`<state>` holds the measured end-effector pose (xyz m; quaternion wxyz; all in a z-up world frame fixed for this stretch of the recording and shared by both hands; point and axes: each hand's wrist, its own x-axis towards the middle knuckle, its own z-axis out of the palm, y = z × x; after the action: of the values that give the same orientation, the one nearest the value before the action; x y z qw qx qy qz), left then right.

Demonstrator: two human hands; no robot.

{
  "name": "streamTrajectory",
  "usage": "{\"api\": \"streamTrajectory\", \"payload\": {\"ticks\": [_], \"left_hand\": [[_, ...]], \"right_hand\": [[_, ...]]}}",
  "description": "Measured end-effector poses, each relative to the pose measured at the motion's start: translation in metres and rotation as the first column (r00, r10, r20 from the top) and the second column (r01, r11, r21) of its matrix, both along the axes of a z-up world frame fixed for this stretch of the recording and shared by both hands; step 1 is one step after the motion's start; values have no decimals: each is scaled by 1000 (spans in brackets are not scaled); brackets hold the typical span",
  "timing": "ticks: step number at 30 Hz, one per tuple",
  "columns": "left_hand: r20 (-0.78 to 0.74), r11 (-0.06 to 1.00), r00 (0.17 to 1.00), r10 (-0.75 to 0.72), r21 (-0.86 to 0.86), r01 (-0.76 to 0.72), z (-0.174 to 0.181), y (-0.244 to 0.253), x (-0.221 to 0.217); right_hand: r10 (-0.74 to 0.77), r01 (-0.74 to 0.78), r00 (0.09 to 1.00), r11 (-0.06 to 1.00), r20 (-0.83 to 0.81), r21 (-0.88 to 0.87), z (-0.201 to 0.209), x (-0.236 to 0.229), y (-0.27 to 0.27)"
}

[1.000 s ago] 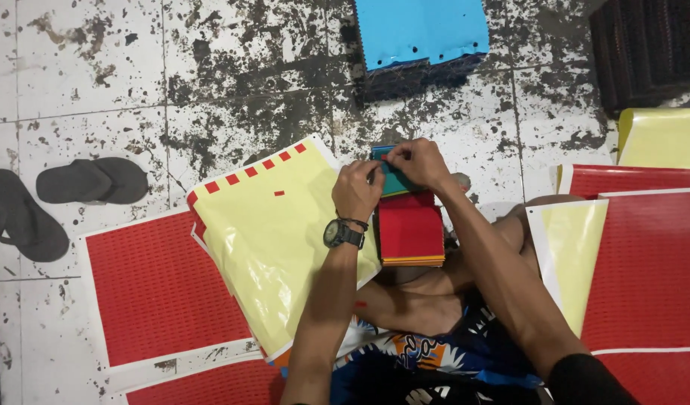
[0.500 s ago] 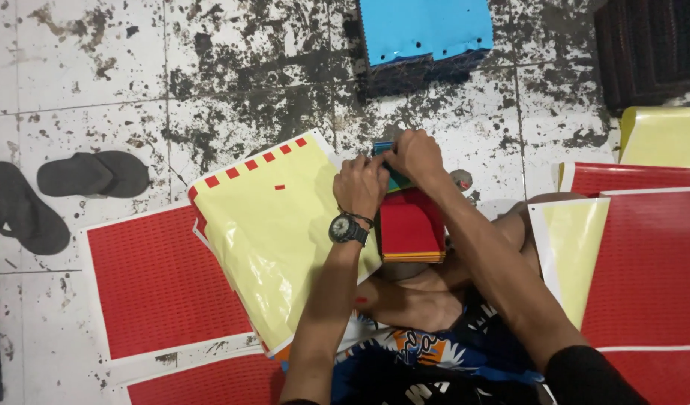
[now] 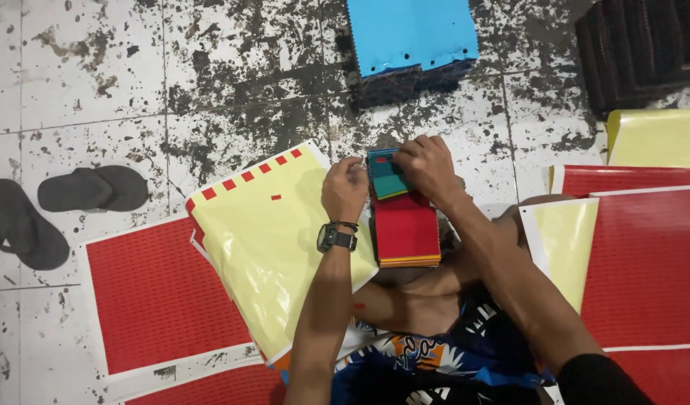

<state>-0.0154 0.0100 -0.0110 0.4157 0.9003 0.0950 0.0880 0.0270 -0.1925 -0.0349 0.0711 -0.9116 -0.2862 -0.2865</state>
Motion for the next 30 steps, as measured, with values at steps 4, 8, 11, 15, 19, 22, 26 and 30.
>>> {"api": "streamTrajectory", "payload": {"ticks": [4,8,11,15,19,22,26,30], "left_hand": [[-37,998,997,62,-17,-62,1,1,0],[-45,984,990,133,-115,-138,-2,2,1],[-128,952,982,137,-256,-167,-2,2,8],[-249,744,965,78,-630,-223,2,-4,15],[-159,678,985,-58,-731,-78,10,-16,24],[-80,674,996,-47,-738,-28,16,-29,28],[-138,873,990,-41,-486,-31,33,-40,32],[-78,902,997,6,-430,-39,13,-52,41]], "right_hand": [[14,-15,999,1000,40,26,-4,-4,-1],[17,-17,1000,1000,-6,-4,2,-4,-2],[53,-55,988,998,-144,-10,-1,-12,-5],[241,-107,623,969,-744,224,47,-29,-9],[176,-61,456,984,-873,167,54,-28,-12],[365,-22,474,915,-801,403,68,-40,-5],[563,64,475,744,-676,665,55,-40,-3],[568,100,462,730,-681,676,51,-40,-6]]}}
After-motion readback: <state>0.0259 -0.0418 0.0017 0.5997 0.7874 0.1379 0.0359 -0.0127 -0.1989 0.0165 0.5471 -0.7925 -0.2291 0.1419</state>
